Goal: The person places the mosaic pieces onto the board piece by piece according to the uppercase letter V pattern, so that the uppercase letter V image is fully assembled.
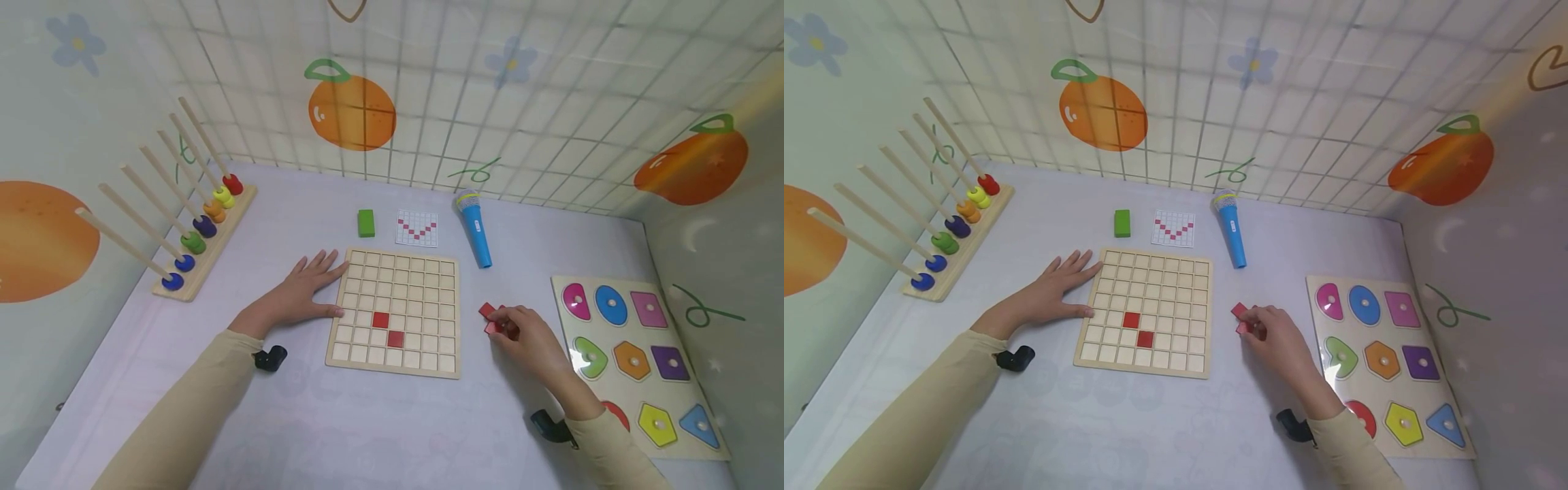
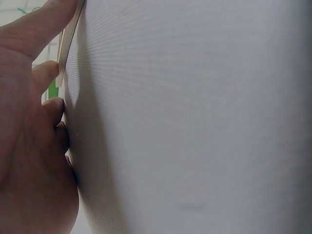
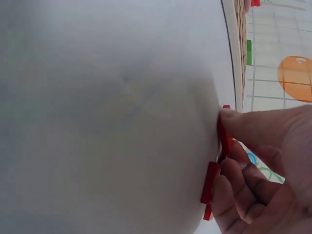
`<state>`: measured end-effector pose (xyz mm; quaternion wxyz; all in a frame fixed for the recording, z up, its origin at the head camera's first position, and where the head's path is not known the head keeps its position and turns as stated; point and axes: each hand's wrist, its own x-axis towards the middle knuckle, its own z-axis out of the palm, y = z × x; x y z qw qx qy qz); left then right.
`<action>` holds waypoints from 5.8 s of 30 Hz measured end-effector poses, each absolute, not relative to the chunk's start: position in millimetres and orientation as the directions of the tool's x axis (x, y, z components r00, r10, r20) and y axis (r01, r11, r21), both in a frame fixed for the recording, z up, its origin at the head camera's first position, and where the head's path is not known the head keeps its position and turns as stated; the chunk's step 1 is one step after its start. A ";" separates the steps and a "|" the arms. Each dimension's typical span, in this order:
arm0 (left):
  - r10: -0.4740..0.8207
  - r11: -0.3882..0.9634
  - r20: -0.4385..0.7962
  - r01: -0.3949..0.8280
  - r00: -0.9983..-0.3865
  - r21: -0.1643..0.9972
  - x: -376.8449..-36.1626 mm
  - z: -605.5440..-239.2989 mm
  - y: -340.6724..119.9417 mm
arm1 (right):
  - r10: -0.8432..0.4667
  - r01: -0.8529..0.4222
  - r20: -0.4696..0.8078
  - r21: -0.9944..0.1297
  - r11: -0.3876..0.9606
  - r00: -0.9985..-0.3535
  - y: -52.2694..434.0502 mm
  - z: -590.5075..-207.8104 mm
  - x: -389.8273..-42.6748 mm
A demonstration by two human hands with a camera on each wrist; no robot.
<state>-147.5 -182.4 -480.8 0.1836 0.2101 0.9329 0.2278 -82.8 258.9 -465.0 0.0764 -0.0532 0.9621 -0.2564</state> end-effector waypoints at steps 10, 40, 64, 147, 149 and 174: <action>0.477 0.812 -0.251 0.313 -0.842 0.493 -148.7 -482.7 -182.6 | -0.167 -0.090 -0.109 -0.506 0.858 -0.980 259.2 -465.8 -83.9; 0.484 0.809 -0.239 0.326 -0.842 0.490 -150.4 -487.6 -184.4 | -0.215 -0.124 -0.109 -0.539 0.833 -0.971 258.4 -462.5 -89.3; 0.482 0.810 -0.250 0.318 -0.840 0.492 -149.5 -485.0 -183.7 | -0.260 -0.192 -0.028 -0.600 0.777 -0.965 226.0 -457.4 -103.0; 0.495 0.802 -0.237 0.335 -0.836 0.494 -149.1 -479.8 -182.5 | -0.527 -0.398 -0.083 -0.561 0.726 -0.846 68.4 -461.8 -135.9; 0.494 0.803 -0.239 0.333 -0.836 0.494 -149.2 -479.9 -182.3 | -0.525 -0.393 -0.088 -0.563 0.727 -0.847 67.7 -461.7 -136.0; 0.487 0.810 -0.254 0.323 -0.836 0.491 -150.9 -482.4 -182.9 | -0.521 -0.399 -0.094 -0.535 0.745 -0.848 64.3 -463.1 -138.5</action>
